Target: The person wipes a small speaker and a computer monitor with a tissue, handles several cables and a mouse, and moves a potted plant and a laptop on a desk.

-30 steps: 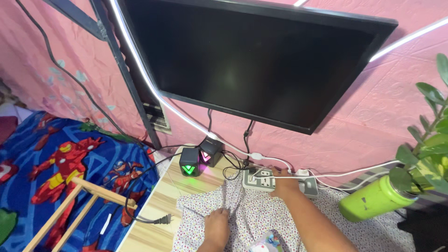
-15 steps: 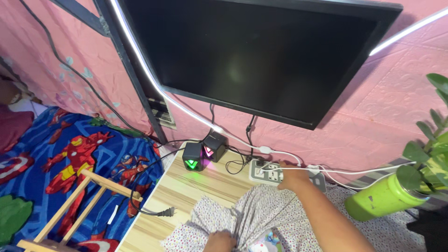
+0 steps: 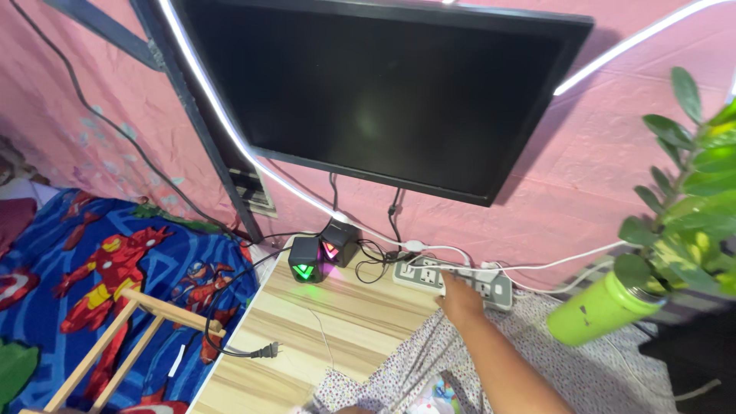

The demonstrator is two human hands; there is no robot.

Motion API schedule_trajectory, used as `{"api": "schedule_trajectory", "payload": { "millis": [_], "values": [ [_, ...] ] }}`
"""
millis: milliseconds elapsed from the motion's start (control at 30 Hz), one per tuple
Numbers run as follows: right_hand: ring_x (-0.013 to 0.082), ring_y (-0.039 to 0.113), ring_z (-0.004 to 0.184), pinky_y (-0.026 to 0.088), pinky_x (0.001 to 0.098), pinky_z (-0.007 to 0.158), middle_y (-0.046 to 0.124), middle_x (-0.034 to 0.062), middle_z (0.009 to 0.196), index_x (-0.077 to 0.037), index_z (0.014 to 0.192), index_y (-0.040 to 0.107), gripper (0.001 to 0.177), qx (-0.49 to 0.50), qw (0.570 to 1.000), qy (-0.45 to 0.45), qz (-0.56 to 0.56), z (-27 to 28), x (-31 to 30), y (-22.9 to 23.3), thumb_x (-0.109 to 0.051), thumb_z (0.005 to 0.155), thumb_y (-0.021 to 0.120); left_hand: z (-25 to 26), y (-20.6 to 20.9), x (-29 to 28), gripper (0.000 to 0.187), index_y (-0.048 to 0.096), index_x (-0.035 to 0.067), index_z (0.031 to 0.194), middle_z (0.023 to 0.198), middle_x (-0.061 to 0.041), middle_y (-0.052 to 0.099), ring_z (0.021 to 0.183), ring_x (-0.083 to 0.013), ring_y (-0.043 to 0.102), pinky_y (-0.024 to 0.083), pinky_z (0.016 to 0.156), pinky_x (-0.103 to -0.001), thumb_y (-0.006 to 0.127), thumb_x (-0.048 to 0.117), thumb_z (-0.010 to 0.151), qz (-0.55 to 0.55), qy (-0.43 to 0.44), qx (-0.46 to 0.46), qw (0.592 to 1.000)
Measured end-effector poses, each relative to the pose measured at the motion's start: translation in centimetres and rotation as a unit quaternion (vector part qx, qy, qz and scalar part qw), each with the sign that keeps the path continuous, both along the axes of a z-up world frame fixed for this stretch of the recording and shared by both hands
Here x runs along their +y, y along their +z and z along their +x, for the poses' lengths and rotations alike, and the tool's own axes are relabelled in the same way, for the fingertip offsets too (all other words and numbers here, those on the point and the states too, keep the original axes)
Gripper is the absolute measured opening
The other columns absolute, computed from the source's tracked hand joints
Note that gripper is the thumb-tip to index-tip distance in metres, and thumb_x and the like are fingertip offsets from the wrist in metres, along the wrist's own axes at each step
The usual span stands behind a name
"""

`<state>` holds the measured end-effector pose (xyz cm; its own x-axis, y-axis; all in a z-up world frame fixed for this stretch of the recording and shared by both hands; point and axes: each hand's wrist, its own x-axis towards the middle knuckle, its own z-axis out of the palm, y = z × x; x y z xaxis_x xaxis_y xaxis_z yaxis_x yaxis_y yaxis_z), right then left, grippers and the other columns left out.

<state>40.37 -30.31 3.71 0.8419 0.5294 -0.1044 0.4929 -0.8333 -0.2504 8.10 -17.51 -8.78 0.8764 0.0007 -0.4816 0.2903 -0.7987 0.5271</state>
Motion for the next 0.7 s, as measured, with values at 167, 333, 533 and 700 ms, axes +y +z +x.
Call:
{"api": "schedule_trajectory", "payload": {
  "millis": [167,333,533,700],
  "values": [
    [0.0259,0.075,0.099,0.057,0.0379,0.089,0.079,0.011,0.105,-0.013,0.112,0.074,0.042,0.114,0.96,-0.048,0.251,-3.7,-11.4,-2.7,-0.038,0.079,0.079,-2.7,2.0,2.0,0.08,0.052,0.023,0.14,0.139,-0.01,0.054,0.13,-0.033,0.053,0.046,0.105,-0.05,0.086,0.052,0.073,0.008,0.082,-0.059,0.995],
    [0.026,0.074,0.104,0.056,0.0349,0.094,0.081,0.011,0.106,-0.008,0.111,0.075,0.057,0.256,0.94,-0.027,0.224,-13.1,-19.8,-4.0,-0.042,0.068,0.091,-6.1,3.4,1.8,0.102,0.046,0.028,0.148,0.147,-0.005,0.05,0.135,-0.0299,0.049,0.046,0.107,-0.05,0.093,0.058,0.063,0.028,0.163,-0.17,0.972],
    [0.0313,0.067,0.111,0.054,0.0354,0.095,0.066,0.0151,0.119,-0.009,0.121,0.067,0.068,0.178,0.975,-0.113,0.063,-20.9,-19.0,-4.6,-0.037,0.066,0.095,-7.1,1.8,-1.5,0.09,0.046,0.039,0.145,0.147,-0.007,0.046,0.131,-0.0312,0.048,0.042,0.087,-0.067,0.089,0.039,0.065,0.347,0.06,-0.351,0.867],
    [0.0307,0.077,0.091,0.058,0.0406,0.083,0.078,0.0138,0.1,-0.013,0.111,0.072,0.049,0.185,0.955,-0.201,0.114,-21.5,-18.2,1.3,-0.031,0.069,0.088,-7.9,1.7,-4.4,0.096,0.038,0.017,0.155,0.148,-0.022,0.047,0.138,-0.0415,0.045,0.039,0.108,-0.059,0.086,0.032,0.073,0.066,-0.015,-0.232,0.97]
  ]
}}
